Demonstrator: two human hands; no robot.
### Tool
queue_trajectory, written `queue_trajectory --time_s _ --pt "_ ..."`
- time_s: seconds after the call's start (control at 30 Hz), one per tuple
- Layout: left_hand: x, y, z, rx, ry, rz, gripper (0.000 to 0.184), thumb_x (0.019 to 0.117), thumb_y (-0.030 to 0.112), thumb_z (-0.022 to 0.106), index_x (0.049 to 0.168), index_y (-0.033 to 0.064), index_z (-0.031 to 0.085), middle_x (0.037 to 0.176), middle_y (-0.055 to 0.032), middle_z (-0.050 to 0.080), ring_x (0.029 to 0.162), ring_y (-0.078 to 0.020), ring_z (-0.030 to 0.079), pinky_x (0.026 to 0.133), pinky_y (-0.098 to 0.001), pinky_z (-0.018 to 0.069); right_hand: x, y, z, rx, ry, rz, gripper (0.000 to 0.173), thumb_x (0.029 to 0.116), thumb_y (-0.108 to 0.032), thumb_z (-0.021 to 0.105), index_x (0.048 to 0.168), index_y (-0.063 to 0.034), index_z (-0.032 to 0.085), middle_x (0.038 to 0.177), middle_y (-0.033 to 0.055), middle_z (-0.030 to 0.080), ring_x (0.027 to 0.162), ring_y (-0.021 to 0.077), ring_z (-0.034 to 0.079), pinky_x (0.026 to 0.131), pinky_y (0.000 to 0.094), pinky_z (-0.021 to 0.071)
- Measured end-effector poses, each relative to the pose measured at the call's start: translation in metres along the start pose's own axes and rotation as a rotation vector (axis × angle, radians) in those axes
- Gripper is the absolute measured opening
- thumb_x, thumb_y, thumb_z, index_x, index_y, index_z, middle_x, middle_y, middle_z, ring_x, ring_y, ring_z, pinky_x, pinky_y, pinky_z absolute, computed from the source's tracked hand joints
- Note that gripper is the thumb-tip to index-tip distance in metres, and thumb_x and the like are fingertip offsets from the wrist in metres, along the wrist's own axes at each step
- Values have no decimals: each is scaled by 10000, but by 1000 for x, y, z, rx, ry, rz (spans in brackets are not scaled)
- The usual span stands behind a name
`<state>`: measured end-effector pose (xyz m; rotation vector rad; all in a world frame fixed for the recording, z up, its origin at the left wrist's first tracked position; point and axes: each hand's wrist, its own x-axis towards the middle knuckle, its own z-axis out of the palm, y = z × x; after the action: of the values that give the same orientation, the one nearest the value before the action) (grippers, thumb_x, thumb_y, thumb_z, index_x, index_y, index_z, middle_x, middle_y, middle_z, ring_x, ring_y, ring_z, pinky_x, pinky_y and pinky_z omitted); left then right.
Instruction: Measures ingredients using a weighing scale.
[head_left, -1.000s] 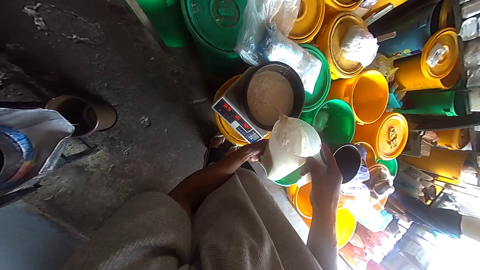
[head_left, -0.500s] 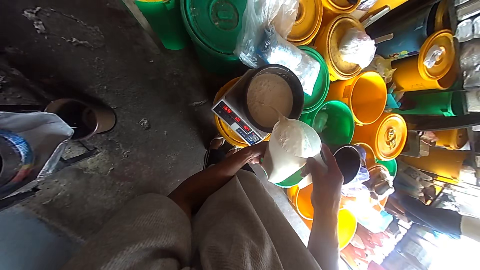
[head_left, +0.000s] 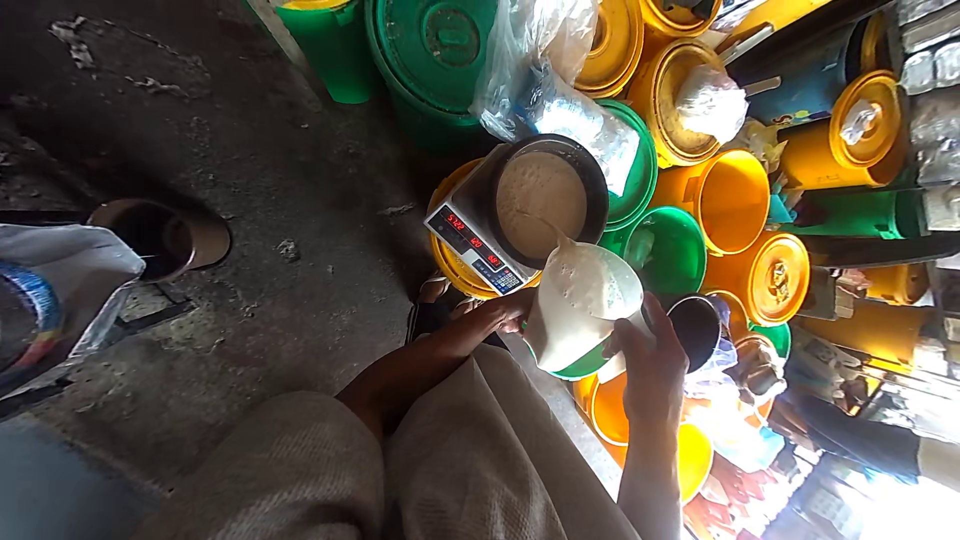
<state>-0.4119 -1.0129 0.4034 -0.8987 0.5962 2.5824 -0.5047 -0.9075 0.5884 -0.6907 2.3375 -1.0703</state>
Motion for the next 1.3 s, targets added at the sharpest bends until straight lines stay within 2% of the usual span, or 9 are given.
queue_trajectory --time_s 0.1,0.3,0.4,0.6,0.87,1.07,1.17,1.3 --pt "1 -1 0 -17 4 11 389 1100 434 357 996 146 597 809 -34 626 686 -161 628 590 -338 538 1 -2 1 -14 9 14 622 929 -194 649 1474 41 464 765 -3 667 553 71 633 545 239 586" --pt "-4 0 1 4 19 34 332 1105 385 375 984 150 577 774 -13 596 653 -132 601 565 -308 520 0 -4 2 -27 12 24 621 926 -174 652 1477 41 462 806 9 677 554 59 631 538 229 582" --pt "4 -4 -3 -5 10 28 369 1100 424 363 1003 149 590 802 -25 611 680 -150 612 584 -330 529 1 -3 3 -41 20 27 629 917 -198 657 1477 23 476 814 5 678 558 56 629 547 226 582" --pt "4 -5 -4 -9 11 31 319 1092 398 402 1006 154 589 804 -22 616 679 -147 619 576 -324 530 1 -4 3 -45 26 62 643 901 -197 667 1478 16 479 798 9 678 545 61 630 530 228 580" --pt "3 -3 -1 -33 0 22 380 1095 431 374 963 154 597 781 -22 626 659 -146 627 568 -323 534 2 -2 1 -35 24 39 648 901 -207 667 1477 20 477 772 -1 672 549 59 635 534 229 584" --pt "3 -1 -2 -5 -6 22 360 1098 409 386 948 152 589 766 -16 616 651 -137 621 565 -308 532 3 -3 2 -44 24 35 645 910 -203 663 1478 30 467 778 -7 666 549 50 628 533 217 580" --pt "0 2 1 9 12 22 358 1102 412 378 1008 143 596 788 -25 617 658 -145 617 565 -313 530 4 -3 1 -55 18 35 640 913 -213 663 1479 23 476 780 4 673 555 65 636 543 237 586" --pt "0 2 3 -6 12 27 382 1108 411 351 973 145 590 763 -19 610 635 -137 609 546 -299 519 3 -3 0 -47 16 33 632 919 -205 656 1478 24 473 787 -1 670 561 60 633 548 230 584"
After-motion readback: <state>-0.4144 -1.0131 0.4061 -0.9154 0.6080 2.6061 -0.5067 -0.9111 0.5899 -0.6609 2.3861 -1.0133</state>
